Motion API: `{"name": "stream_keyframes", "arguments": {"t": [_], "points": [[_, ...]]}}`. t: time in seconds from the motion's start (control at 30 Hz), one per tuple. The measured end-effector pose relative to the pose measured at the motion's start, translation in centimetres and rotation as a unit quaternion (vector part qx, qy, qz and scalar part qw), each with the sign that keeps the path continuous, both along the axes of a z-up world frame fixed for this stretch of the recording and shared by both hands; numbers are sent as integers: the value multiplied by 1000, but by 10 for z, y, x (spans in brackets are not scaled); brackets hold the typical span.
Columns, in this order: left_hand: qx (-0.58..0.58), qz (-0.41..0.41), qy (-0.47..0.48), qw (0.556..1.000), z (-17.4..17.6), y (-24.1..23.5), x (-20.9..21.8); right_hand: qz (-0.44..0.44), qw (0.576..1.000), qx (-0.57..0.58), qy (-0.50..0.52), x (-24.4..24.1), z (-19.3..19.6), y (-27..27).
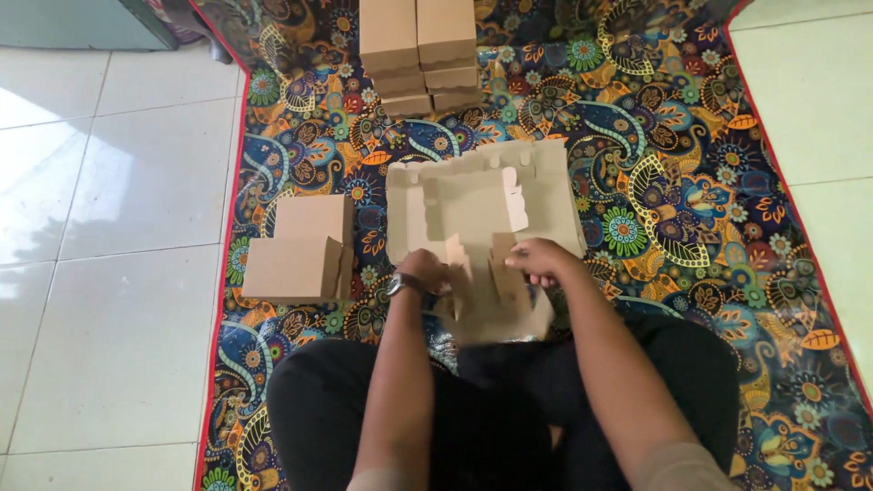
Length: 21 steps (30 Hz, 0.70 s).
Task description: The person assembles flat-packed cardboard boxes by hand. They fold the side flaps, tuck tabs into slots, and close the boxes, stacking completed units to the left.
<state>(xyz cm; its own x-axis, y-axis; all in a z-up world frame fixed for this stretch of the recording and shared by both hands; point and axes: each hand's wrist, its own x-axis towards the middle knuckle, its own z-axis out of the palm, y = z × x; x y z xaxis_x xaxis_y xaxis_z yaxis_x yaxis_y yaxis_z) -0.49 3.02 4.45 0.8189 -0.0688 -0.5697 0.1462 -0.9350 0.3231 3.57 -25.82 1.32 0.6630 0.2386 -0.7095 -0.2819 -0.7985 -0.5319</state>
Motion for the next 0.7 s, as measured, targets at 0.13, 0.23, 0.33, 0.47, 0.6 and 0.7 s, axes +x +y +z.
{"name": "stream_keyframes", "arguments": {"t": [0.13,0.23,0.33,0.47,0.6,0.7], "points": [[-21,131,-65,989,-51,21,26,-5,981,-137,-136,3,53,7],[-86,309,-206,924,-79,18,44,-202,934,-101,-275,27,-16,-6],[-90,289,-245,921,-66,2,39,-222,909,-34,-352,34,-30,3],[-171,222,-266,922,-60,-9,30,-78,913,31,-400,26,19,30],[-163,192,-255,933,-55,-10,32,-8,938,-32,-346,43,19,31],[-162,191,-252,935,-70,-11,41,-33,937,-33,-347,61,-1,26]]}}
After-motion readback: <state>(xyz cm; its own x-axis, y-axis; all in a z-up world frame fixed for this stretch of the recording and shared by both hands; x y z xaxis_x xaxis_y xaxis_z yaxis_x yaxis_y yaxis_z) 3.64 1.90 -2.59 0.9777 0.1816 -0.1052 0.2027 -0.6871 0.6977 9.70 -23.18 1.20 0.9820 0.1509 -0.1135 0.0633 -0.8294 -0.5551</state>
